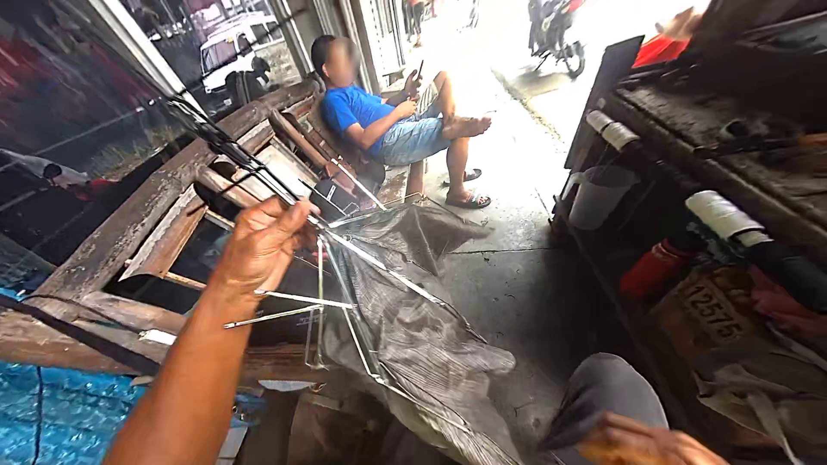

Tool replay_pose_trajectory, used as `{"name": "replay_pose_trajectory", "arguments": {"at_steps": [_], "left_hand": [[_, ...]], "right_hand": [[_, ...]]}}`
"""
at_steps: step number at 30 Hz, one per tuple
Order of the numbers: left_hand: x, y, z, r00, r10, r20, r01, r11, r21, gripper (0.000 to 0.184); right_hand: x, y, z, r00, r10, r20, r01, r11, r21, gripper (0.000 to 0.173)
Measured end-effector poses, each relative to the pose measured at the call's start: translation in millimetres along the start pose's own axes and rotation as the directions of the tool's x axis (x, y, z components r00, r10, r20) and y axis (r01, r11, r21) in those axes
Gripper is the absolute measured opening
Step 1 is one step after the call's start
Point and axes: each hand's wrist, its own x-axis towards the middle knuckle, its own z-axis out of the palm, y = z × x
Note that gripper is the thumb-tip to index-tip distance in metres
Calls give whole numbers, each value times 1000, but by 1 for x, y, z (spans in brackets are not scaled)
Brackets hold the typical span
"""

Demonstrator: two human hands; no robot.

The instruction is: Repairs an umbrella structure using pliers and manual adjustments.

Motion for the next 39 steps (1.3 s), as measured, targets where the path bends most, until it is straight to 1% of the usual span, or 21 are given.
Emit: {"name": "replay_pose_trajectory", "arguments": {"at_steps": [2, 3, 5, 7, 9, 12, 15, 17, 19, 20, 22, 24, 26, 27, 28, 30, 31, 34, 35, 37, 39], "left_hand": [[6, 17, -13, 998, 37, 52, -39, 999, 37, 16], [7, 24, -19, 996, 47, 74, -51, 998, 49, 15], [9, 37, -32, 988, 58, 144, -65, 997, 41, 15], [10, 45, -47, 969, 46, 242, -48, 999, 4, 17], [5, 52, -59, 951, 1, 308, 2, 1000, -8, 20], [-15, 51, -66, 949, -101, 298, 99, 995, 22, 25], [-37, 42, -63, 970, -170, 171, 165, 985, 45, 23], [-48, 34, -61, 978, -168, 125, 165, 986, 27, 20], [-53, 32, -58, 983, -144, 116, 142, 989, 29, 19], [-54, 33, -57, 984, -129, 120, 126, 991, 35, 20], [-52, 37, -52, 985, -93, 144, 87, 995, 51, 19], [-49, 42, -47, 977, -52, 205, 36, 996, 78, 20], [-45, 49, -45, 962, -17, 274, -14, 994, 111, 21], [-44, 51, -43, 954, -6, 299, -34, 991, 130, 22], [-42, 53, -42, 946, 7, 323, -56, 988, 143, 22], [-40, 53, -39, 931, 27, 364, -93, 982, 164, 23], [-39, 53, -38, 926, 28, 376, -97, 981, 165, 23], [-41, 53, -32, 921, 20, 390, -95, 981, 172, 21], [-41, 53, -30, 920, 17, 391, -94, 979, 180, 21], [-43, 54, -27, 917, 16, 398, -99, 977, 190, 20], [-43, 56, -25, 918, 7, 396, -96, 974, 205, 20]], "right_hand": [[25, 4, -3, 983, -97, -158, 85, 993, -83, 38], [41, 12, -2, 958, -157, -239, 126, 982, -140, 37], [80, 17, 2, 917, -210, -338, 152, 970, -190, 35], [118, 12, 8, 924, -176, -340, 132, 980, -148, 32], [156, 6, 22, 940, -140, -310, 119, 989, -86, 31], [197, -4, 49, 948, -141, -287, 144, 990, -14, 38], [220, -26, 62, 902, -217, -374, 255, 965, 56, 38], [229, -48, 53, 891, -248, -380, 308, 946, 104, 39], [238, -72, 35, 873, -281, -399, 345, 933, 98, 39], [242, -85, 24, 849, -318, -422, 376, 924, 61, 38], [247, -114, -1, 773, -416, -479, 444, 894, -61, 41], [248, -144, -28, 691, -493, -528, 501, 854, -142, 49], [250, -169, -54, 610, -547, -574, 610, 786, -100, 66], [250, -179, -64, 588, -549, -594, 667, 745, -27, 74], [250, -188, -72, 587, -535, -607, 715, 694, 79, 80], [247, -202, -79, 615, -536, -577, 762, 593, 261, 75], [245, -208, -78, 622, -543, -564, 769, 558, 311, 68], [244, -224, -73, 623, -520, -585, 775, 515, 367, 26], [245, -226, -73, 626, -510, -589, 772, 511, 378, 18], [248, -226, -76, 645, -537, -544, 764, 451, 461, 13], [250, -225, -78, 636, -603, -481, 759, 375, 533, 21]]}}
